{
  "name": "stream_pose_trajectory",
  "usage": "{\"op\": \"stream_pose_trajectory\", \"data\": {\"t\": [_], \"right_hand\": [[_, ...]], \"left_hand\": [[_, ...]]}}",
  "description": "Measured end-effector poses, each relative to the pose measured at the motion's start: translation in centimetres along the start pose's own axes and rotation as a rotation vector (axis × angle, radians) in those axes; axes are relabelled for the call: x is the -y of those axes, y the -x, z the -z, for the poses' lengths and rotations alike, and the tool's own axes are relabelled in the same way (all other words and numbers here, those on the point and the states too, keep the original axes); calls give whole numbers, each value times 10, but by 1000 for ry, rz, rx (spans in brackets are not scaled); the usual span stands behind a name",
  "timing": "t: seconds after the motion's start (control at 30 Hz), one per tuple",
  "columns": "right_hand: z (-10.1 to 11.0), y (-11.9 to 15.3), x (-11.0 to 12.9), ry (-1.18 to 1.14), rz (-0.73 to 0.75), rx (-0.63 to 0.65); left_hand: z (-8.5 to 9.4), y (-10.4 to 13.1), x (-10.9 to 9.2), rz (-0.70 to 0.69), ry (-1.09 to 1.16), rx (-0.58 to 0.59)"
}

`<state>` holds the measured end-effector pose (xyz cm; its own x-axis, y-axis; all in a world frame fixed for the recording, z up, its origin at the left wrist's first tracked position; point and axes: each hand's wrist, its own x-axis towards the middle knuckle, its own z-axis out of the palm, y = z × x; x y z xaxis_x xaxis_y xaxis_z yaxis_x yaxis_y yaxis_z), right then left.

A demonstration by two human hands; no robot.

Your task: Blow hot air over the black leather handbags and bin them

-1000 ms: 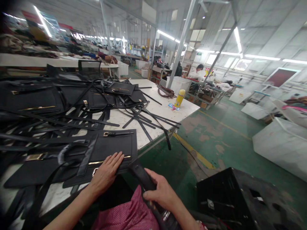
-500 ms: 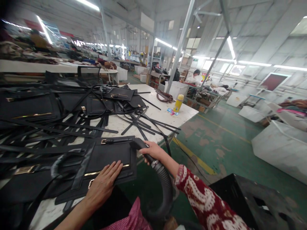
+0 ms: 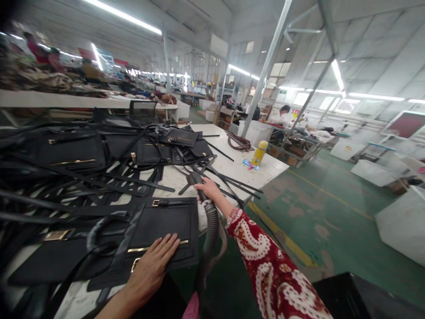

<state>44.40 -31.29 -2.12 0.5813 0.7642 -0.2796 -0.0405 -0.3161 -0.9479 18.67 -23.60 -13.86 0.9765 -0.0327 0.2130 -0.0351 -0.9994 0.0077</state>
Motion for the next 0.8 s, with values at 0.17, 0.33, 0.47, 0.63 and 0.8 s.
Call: {"op": "stream_pose_trajectory", "data": {"t": [0.17, 0.33, 0.47, 0.63, 0.8], "right_hand": [[11, 40, -13, 87, -131, 221], [-12, 30, -25, 151, -124, 245], [-53, 2, -9, 190, -9, 178], [-101, -12, 24, 228, -9, 401], [-139, -42, 42, 299, -115, 559]], "left_hand": [[3, 4, -4, 42, 68, 28], [6, 7, -7, 57, 156, 54], [7, 9, -9, 66, 205, 77], [7, 10, -9, 55, 227, 66], [4, 11, -9, 46, 233, 43]]}}
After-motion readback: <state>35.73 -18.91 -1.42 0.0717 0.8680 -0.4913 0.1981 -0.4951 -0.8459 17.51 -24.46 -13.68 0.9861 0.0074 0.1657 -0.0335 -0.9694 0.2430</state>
